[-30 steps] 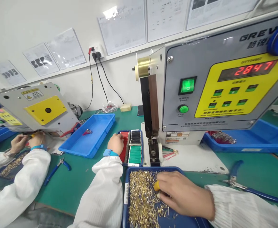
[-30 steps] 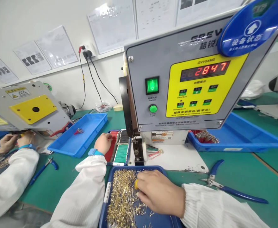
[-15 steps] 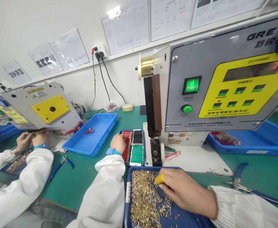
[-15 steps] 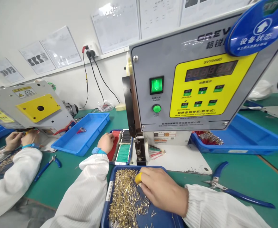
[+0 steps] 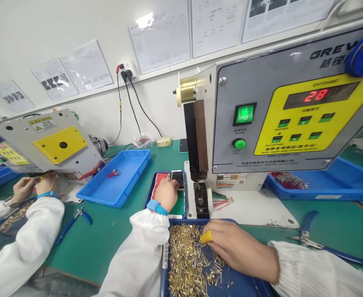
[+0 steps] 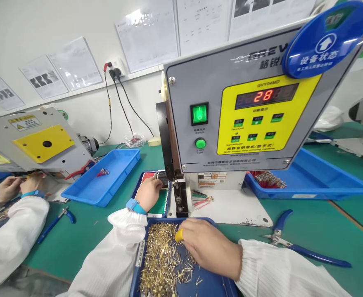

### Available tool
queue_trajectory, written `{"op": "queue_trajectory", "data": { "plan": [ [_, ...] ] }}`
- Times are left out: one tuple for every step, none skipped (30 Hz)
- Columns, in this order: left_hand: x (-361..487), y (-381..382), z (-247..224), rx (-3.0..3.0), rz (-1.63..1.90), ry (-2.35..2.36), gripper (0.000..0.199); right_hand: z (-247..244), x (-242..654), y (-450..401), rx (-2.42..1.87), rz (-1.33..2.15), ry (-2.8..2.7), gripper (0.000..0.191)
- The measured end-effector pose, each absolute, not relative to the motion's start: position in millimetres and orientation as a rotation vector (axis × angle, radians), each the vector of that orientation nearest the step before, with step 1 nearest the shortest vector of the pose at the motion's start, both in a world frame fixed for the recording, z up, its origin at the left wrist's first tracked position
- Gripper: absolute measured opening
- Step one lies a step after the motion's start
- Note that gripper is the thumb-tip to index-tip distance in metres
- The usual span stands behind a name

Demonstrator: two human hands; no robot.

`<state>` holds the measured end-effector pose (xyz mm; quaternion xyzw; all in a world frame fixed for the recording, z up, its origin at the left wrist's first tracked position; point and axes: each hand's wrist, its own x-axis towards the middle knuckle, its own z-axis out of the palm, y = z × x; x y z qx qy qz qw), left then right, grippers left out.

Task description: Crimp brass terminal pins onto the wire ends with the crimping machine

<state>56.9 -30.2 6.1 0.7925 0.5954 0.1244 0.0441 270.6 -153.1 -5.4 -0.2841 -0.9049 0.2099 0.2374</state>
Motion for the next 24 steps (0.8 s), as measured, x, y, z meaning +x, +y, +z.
{"op": "queue_trajectory", "data": {
  "plan": [
    [57.8, -31.7, 8.0, 2.434, 0.35, 1.807, 0.026, -5.6, 270.8, -152.7, -0.756, 0.576, -2.472, 0.019],
    [58.1, -32.8, 9.7, 2.439, 0.318, 1.793, 0.024, -5.7, 270.9, -152.3, -0.736, 0.58, -2.462, 0.02],
    [57.8, -33.4, 11.0, 2.437, 0.285, 1.779, 0.023, -5.8, 271.0, -151.8, -0.721, 0.588, -2.451, 0.021],
    [57.4, -33.7, 11.9, 2.43, 0.255, 1.767, 0.022, -5.7, 271.0, -151.3, -0.71, 0.598, -2.439, 0.022],
    [56.9, -33.8, 12.3, 2.42, 0.234, 1.757, 0.021, -5.5, 270.9, -150.8, -0.701, 0.607, -2.431, 0.023],
    [56.5, -33.7, 12.4, 2.409, 0.224, 1.755, 0.021, -5.1, 270.8, -150.4, -0.696, 0.613, -2.426, 0.023],
    [56.2, -33.5, 12.1, 2.399, 0.223, 1.755, 0.021, -4.4, 270.7, -150.0, -0.694, 0.615, -2.423, 0.024],
    [56.1, -33.3, 11.6, 2.394, 0.229, 1.755, 0.021, -3.7, 270.5, -149.8, -0.69, 0.614, -2.422, 0.025],
    [56.1, -33.1, 11.1, 2.393, 0.235, 1.752, 0.021, -2.8, 270.3, -149.8, -0.691, 0.61, -2.422, 0.025],
    [56.2, -33.0, 10.6, 2.397, 0.241, 1.745, 0.021, -2.0, 270.1, -149.9, -0.694, 0.605, -2.422, 0.025],
    [56.4, -32.9, 10.1, 2.401, 0.242, 1.739, 0.021, -1.3, 270.0, -150.2, -0.7, 0.598, -2.424, 0.026],
    [56.5, -32.9, 9.7, 2.405, 0.238, 1.732, 0.022, -0.8, 269.9, -150.5, -0.71, 0.591, -2.424, 0.026],
    [56.5, -32.9, 9.4, 2.407, 0.233, 1.726, 0.022, -0.5, 269.7, -151.0, -0.719, 0.584, -2.426, 0.026],
    [56.4, -32.9, 9.1, 2.408, 0.228, 1.725, 0.022, -0.4, 269.6, -151.4, -0.73, 0.578, -2.427, 0.026],
    [56.3, -32.9, 8.9, 2.409, 0.222, 1.725, 0.022, -0.3, 269.5, -151.7, -0.736, 0.575, -2.43, 0.026],
    [56.1, -32.8, 8.7, 2.411, 0.22, 1.728, 0.021, -0.4, 269.4, -152.0, -0.737, 0.572, -2.433, 0.025],
    [56.0, -32.7, 8.5, 2.415, 0.22, 1.73, 0.021, -0.4, 269.3, -152.2, -0.734, 0.57, -2.436, 0.025],
    [55.8, -32.5, 8.4, 2.421, 0.223, 1.732, 0.021, -0.3, 269.4, -152.3, -0.732, 0.566, -2.438, 0.025],
    [55.6, -32.2, 8.2, 2.428, 0.224, 1.731, 0.021, -0.3, 269.5, -152.3, -0.735, 0.559, -2.438, 0.025],
    [55.4, -32.0, 8.1, 2.431, 0.224, 1.728, 0.02, -0.3, 269.7, -152.2, -0.743, 0.55, -2.436, 0.024],
    [55.2, -31.7, 8.1, 2.431, 0.224, 1.723, 0.019, -0.3, 270.1, -152.1, -0.755, 0.541, -2.438, 0.024],
    [55.0, -31.4, 8.0, 2.429, 0.223, 1.718, 0.018, -0.6, 270.5, -151.8, -0.77, 0.534, -2.444, 0.023],
    [54.8, -31.2, 8.0, 2.425, 0.227, 1.715, 0.017, -1.0, 271.0, -151.6, -0.784, 0.531, -2.457, 0.023],
    [54.6, -31.1, 8.1, 2.422, 0.236, 1.714, 0.016, -1.7, 271.5, -151.3, -0.792, 0.532, -2.474, 0.022]
  ]
}}
